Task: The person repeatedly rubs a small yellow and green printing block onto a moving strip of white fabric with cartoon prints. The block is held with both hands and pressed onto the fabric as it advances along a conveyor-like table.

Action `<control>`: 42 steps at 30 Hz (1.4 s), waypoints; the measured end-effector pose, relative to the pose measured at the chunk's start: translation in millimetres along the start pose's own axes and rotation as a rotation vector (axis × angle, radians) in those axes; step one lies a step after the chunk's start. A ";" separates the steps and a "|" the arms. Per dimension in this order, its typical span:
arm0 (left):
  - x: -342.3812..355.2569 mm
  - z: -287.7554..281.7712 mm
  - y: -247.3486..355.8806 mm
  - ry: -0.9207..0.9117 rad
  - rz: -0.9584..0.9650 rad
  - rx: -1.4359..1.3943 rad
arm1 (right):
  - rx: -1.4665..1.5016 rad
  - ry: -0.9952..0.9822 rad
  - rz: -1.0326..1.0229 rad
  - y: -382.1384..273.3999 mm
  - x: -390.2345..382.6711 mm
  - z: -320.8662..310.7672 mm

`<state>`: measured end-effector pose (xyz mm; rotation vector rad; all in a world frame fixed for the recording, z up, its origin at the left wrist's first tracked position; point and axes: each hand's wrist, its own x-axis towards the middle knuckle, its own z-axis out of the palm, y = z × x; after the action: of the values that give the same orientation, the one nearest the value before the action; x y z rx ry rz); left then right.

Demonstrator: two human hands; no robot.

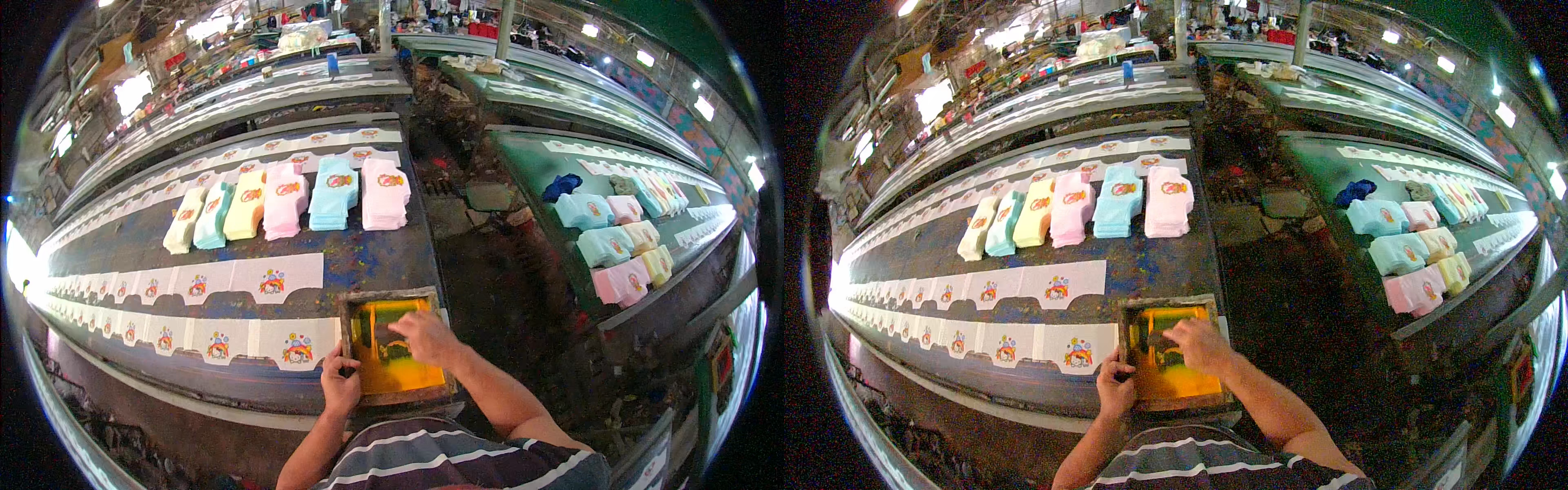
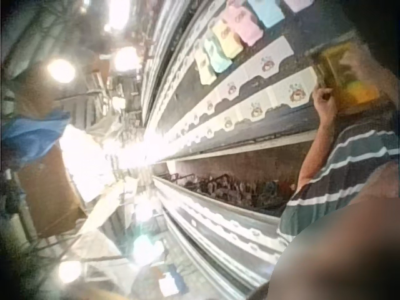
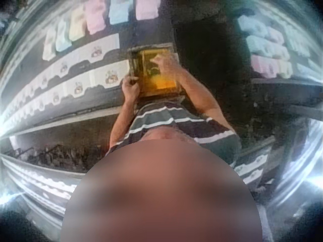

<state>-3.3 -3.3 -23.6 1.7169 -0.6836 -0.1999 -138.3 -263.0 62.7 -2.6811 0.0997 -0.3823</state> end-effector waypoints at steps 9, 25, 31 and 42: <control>4.0 -1.4 -2.1 -0.035 -0.038 -0.008 | 0.022 -0.073 -0.068 -63.1 -76.7 10.3; 11.9 -1.1 -14.1 -0.087 -0.013 -0.216 | -0.030 0.284 0.100 -123.4 -130.9 1.7; 16.8 -1.4 -7.7 -0.089 0.103 -0.171 | -0.080 0.438 0.235 -153.1 -174.2 4.3; 43.6 21.5 64.1 -0.042 0.001 -0.383 | -0.168 0.660 0.366 -144.1 -250.2 -27.6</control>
<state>0.3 -51.8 40.4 1.3481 -0.6311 -0.3437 -384.7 -111.4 85.1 -2.5007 0.8298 -1.1536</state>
